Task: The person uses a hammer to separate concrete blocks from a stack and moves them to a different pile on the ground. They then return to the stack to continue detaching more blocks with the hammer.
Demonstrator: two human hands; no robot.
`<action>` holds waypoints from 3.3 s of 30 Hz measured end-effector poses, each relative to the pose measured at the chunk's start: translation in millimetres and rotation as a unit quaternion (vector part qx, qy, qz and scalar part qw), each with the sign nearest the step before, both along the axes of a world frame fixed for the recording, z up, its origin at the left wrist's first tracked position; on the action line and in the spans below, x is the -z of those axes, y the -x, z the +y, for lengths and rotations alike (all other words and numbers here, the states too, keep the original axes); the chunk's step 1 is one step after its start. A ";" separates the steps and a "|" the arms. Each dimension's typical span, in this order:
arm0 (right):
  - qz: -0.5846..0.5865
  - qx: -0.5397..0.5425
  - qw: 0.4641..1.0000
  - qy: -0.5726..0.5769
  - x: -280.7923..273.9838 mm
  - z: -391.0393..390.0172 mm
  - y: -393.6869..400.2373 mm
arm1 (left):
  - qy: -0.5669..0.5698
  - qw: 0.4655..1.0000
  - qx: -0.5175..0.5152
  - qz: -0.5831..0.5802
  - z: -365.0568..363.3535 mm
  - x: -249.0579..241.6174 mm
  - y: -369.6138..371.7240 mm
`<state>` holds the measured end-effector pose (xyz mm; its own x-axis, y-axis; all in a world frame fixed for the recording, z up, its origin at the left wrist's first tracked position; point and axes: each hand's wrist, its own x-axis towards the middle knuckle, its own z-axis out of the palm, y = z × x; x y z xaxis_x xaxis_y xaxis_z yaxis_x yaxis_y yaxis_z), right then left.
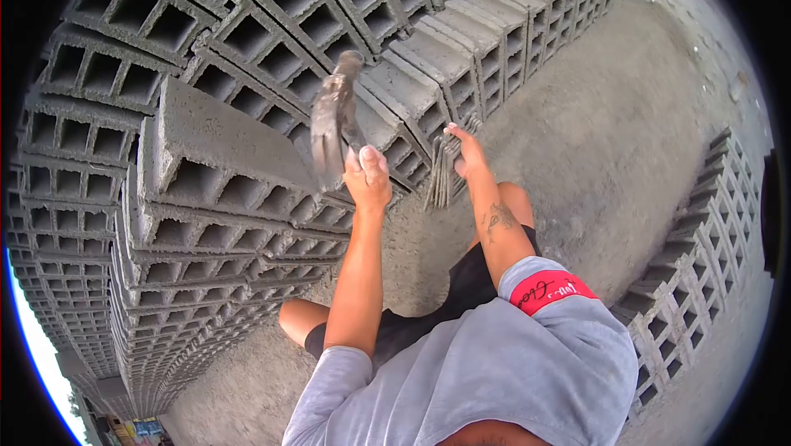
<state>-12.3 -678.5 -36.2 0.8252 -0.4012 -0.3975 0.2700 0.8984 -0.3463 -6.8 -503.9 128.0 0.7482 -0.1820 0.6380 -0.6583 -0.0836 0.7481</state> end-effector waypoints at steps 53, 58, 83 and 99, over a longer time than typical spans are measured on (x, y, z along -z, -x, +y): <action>0.214 0.257 0.918 0.215 -191.7 -116.6 423.2 | -0.023 0.830 0.323 0.455 -42.7 -51.9 15.9; 0.519 0.275 0.764 0.268 -237.4 -123.8 664.0 | -0.060 0.826 0.284 0.483 -35.3 -39.8 5.9; 0.854 -0.126 0.310 0.398 36.8 -60.8 635.5 | 0.019 0.829 0.299 0.472 -43.7 -13.1 -20.6; 0.906 -0.014 0.199 0.372 58.4 -33.1 598.5 | -0.312 0.949 0.038 0.035 -86.7 -112.9 -108.8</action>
<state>-610.8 -711.6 -94.6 -0.3974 -0.9112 0.1087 -0.9064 0.4082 0.1089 102.0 -590.5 240.9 0.7539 -0.5636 0.3376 -0.6309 -0.4780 0.6111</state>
